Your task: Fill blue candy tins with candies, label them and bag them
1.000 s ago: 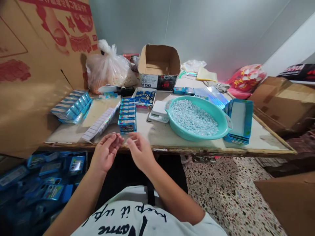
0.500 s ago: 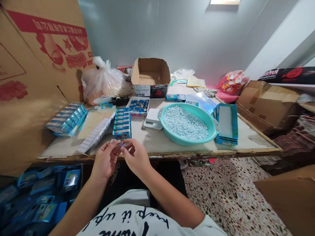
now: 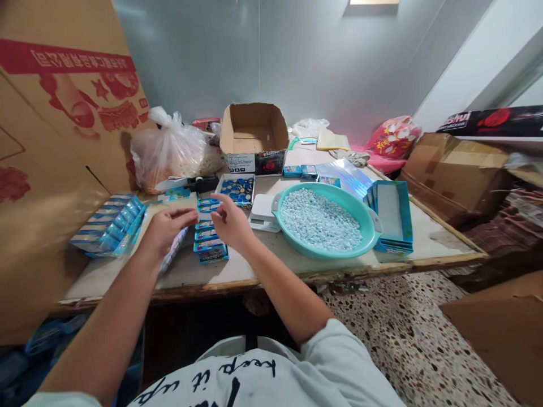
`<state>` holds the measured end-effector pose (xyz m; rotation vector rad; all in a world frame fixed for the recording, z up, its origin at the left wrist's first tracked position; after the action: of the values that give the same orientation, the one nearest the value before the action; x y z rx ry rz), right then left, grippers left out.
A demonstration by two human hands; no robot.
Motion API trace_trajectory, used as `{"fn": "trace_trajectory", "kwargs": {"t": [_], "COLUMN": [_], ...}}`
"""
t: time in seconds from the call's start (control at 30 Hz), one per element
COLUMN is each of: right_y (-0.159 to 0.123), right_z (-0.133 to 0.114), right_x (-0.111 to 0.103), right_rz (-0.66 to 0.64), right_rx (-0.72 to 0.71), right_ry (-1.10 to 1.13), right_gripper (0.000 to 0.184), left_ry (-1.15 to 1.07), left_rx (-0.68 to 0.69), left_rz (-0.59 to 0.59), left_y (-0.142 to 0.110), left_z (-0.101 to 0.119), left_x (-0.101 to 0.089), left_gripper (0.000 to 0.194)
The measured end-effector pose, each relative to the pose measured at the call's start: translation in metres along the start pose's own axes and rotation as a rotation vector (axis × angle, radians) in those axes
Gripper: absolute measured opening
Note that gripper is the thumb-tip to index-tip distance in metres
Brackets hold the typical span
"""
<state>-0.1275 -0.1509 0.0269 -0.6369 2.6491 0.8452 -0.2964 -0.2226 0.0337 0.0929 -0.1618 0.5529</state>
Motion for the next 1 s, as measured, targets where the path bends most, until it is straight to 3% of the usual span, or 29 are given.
{"fn": "trace_trajectory", "kwargs": {"t": [0.1, 0.17, 0.33, 0.53, 0.8, 0.9, 1.0], "right_y": [0.065, 0.094, 0.114, 0.105, 0.087, 0.084, 0.079], "right_z": [0.042, 0.07, 0.118, 0.145, 0.148, 0.146, 0.146], "right_x": [0.019, 0.031, 0.049, 0.061, 0.085, 0.089, 0.086], "right_rz": [0.005, -0.014, -0.048, -0.083, -0.059, -0.065, -0.086], "right_rx": [0.164, 0.268, 0.387, 0.467, 0.613, 0.677, 0.714], "right_ry": [0.029, 0.001, -0.002, 0.057, 0.183, 0.166, 0.111], "right_gripper": [0.047, 0.043, 0.037, 0.039, 0.045, 0.044, 0.041], "left_ry": [0.135, 0.207, 0.292, 0.299, 0.325, 0.338, 0.369], "left_rx": [0.043, 0.025, -0.122, -0.317, -0.314, -0.317, -0.236], "left_rz": [0.046, 0.062, 0.058, 0.038, 0.108, 0.063, 0.036], "left_y": [0.068, 0.104, 0.153, 0.163, 0.158, 0.149, 0.12], "left_z": [-0.003, -0.016, -0.06, -0.085, -0.09, -0.079, -0.053], "left_x": [0.002, 0.002, -0.001, -0.005, -0.016, -0.014, -0.024], "left_gripper": [0.043, 0.041, 0.044, 0.048, 0.077, 0.071, 0.069]}}
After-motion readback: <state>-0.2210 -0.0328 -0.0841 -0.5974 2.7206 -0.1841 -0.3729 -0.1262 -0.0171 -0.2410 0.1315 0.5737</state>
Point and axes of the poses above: each hand's wrist, its own y-axis towards the middle knuckle, its own x-axis out of the palm, z = x × y, the point moved 4 cm from there along y, towards the middle knuckle, and after that the axes turned 13 degrees about -y, right-handed, at the moved point
